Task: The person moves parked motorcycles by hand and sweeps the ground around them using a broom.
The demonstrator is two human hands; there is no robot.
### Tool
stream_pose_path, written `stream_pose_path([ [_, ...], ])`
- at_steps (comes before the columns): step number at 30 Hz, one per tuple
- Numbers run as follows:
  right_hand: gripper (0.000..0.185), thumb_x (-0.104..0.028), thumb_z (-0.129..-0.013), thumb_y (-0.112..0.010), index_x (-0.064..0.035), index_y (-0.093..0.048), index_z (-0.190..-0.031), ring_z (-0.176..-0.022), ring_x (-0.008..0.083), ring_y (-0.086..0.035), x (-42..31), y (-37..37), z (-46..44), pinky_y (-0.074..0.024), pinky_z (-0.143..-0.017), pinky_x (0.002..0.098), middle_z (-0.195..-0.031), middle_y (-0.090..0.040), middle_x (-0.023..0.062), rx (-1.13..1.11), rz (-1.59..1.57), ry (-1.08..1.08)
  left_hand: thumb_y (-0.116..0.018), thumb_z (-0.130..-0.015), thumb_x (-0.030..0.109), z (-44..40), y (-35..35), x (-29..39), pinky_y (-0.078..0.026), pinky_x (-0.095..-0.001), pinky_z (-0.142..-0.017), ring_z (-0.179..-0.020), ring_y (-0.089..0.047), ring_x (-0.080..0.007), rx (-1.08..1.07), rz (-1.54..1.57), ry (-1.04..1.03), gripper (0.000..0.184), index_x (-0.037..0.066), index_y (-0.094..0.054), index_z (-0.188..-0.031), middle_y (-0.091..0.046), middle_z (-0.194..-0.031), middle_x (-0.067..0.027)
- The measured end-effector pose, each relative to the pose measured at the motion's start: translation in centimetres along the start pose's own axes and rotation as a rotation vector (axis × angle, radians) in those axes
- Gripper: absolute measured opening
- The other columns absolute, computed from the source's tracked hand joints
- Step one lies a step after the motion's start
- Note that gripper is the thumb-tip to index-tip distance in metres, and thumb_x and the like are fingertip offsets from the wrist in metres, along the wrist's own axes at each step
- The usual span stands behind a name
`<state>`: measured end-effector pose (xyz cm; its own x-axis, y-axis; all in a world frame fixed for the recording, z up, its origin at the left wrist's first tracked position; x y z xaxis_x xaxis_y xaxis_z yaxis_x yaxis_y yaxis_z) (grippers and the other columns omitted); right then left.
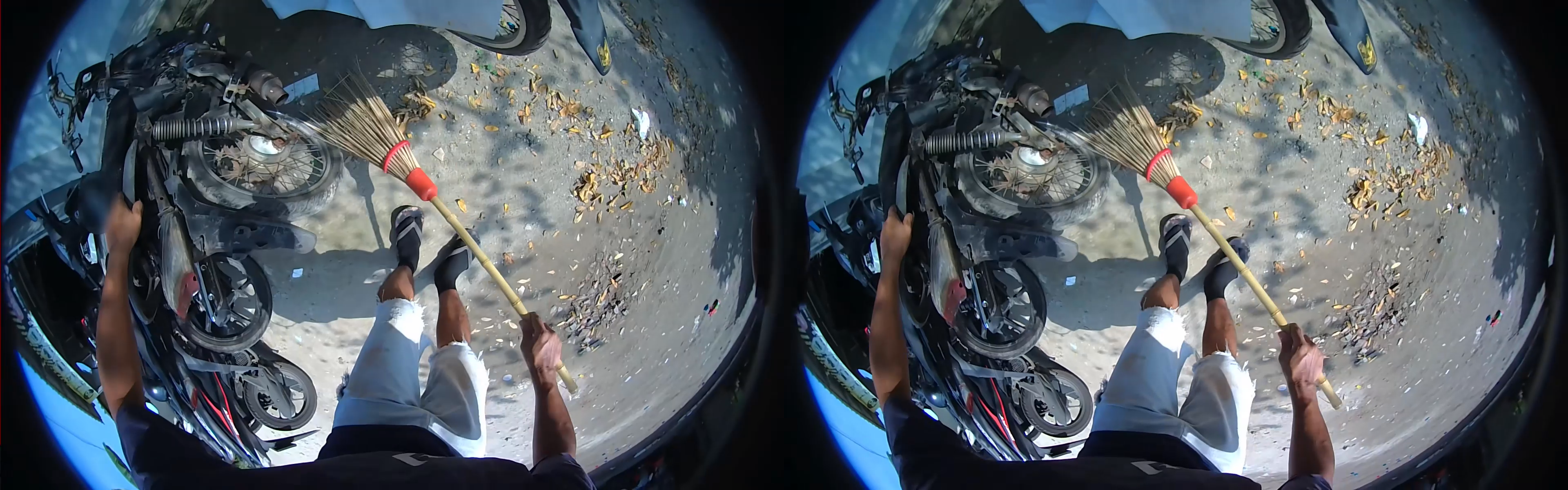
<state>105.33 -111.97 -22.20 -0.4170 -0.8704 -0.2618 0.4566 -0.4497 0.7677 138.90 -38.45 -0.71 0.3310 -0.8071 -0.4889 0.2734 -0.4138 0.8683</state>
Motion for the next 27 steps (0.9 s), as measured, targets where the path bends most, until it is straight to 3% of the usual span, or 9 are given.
stream_pose_path([
  [2,0.018,-0.025,-0.093,-0.059,-0.0084,-0.064,-0.095,-0.070,0.0395,-0.063,4.8,1.6,2.8,-0.0479,-0.057,0.0478,-0.078,-0.065,0.0172,0.112,-0.030,-0.039,-0.056,-0.089,0.037,0.0,-0.3,-0.1,-0.047,-0.0488,-0.094,-0.109,-0.059,-0.0449,-0.016,-0.004,-0.007,0.058,-0.001,-0.047,-0.132,-0.062,-0.114,-0.0315],
  [5,0.015,-0.022,-0.093,-0.059,-0.0075,-0.064,-0.096,-0.068,0.0377,-0.063,11.0,6.8,10.8,-0.0493,-0.056,0.0458,-0.079,-0.065,0.0166,0.183,0.189,-0.124,-0.056,-0.090,0.036,-0.1,-0.2,0.1,-0.047,-0.0489,-0.094,-0.110,-0.059,-0.0446,-0.037,-0.007,0.024,0.058,0.000,-0.046,-0.134,-0.062,-0.114,-0.0304],
  [6,0.019,-0.020,-0.093,-0.060,-0.0032,-0.064,-0.102,-0.067,0.0387,-0.064,13.0,8.4,13.7,-0.0509,-0.057,0.0449,-0.080,-0.066,0.0190,0.270,0.180,-0.057,-0.056,-0.089,0.036,-0.1,-0.3,0.1,-0.046,-0.0492,-0.095,-0.110,-0.059,-0.0445,-0.034,-0.010,0.019,0.058,0.000,-0.046,-0.134,-0.062,-0.114,-0.0305],
  [7,0.025,-0.019,-0.092,-0.061,0.0012,-0.064,-0.105,-0.067,0.0398,-0.065,15.1,9.8,16.5,-0.0515,-0.058,0.0454,-0.080,-0.066,0.0214,0.236,0.182,-0.147,-0.056,-0.089,0.036,0.0,-0.1,0.4,-0.047,-0.0493,-0.094,-0.110,-0.059,-0.0444,-0.038,-0.010,0.026,0.058,0.000,-0.046,-0.133,-0.062,-0.114,-0.0305],
  [10,0.028,-0.024,-0.090,-0.061,0.0008,-0.065,-0.102,-0.065,0.0405,-0.063,14.6,14.4,20.9,-0.0493,-0.056,0.0463,-0.077,-0.065,0.0213,0.262,0.203,-0.185,-0.055,-0.089,0.035,0.3,0.4,1.0,-0.046,-0.0495,-0.094,-0.110,-0.059,-0.0444,-0.051,-0.020,0.046,0.056,0.000,-0.046,-0.132,-0.062,-0.114,-0.0306],
  [15,0.019,-0.022,-0.088,-0.064,-0.0052,-0.058,-0.083,-0.060,0.0403,-0.059,13.1,10.8,19.5,-0.0453,-0.052,0.0471,-0.067,-0.061,0.0170,0.168,0.007,-0.190,-0.054,-0.089,0.035,0.4,0.5,1.2,-0.046,-0.0494,-0.095,-0.110,-0.059,-0.0447,-0.071,-0.005,0.056,0.057,-0.001,-0.046,-0.132,-0.062,-0.114,-0.0312],
  [20,0.018,-0.033,-0.088,-0.066,-0.0163,-0.059,-0.087,-0.056,0.0337,-0.062,8.5,4.3,13.4,-0.0486,-0.049,0.0445,-0.066,-0.062,0.0092,0.044,0.110,-0.155,-0.054,-0.089,0.035,-0.3,-0.2,0.2,-0.045,-0.0492,-0.096,-0.111,-0.058,-0.0449,-0.058,-0.034,0.039,0.058,-0.001,-0.044,-0.134,-0.061,-0.116,-0.0307],
  [24,0.018,-0.031,-0.086,-0.068,-0.0159,-0.059,-0.086,-0.057,0.0351,-0.062,12.6,6.3,12.5,-0.0469,-0.049,0.0462,-0.065,-0.062,0.0107,0.094,0.201,-0.128,-0.054,-0.089,0.035,0.2,0.5,1.0,-0.045,-0.0490,-0.097,-0.112,-0.057,-0.0455,-0.073,-0.009,0.050,0.058,-0.001,-0.044,-0.134,-0.060,-0.118,-0.0312],
  [27,0.021,-0.032,-0.090,-0.064,-0.0117,-0.058,-0.085,-0.065,0.0370,-0.062,16.7,10.4,15.8,-0.0470,-0.054,0.0485,-0.069,-0.063,0.0122,0.147,0.288,-0.287,-0.054,-0.089,0.036,0.5,0.6,1.2,-0.044,-0.0491,-0.097,-0.114,-0.057,-0.0450,-0.086,-0.028,0.077,0.057,0.000,-0.046,-0.132,-0.060,-0.118,-0.0314],
])
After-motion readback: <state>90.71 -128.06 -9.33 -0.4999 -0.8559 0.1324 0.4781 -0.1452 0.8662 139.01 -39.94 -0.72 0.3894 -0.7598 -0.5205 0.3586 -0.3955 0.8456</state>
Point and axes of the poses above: each hand's wrist, its own z-axis away from the middle knuckle, its own y-axis out of the back of the hand, x = y × z, the point moved 5 cm from there along -z, towards the middle knuckle
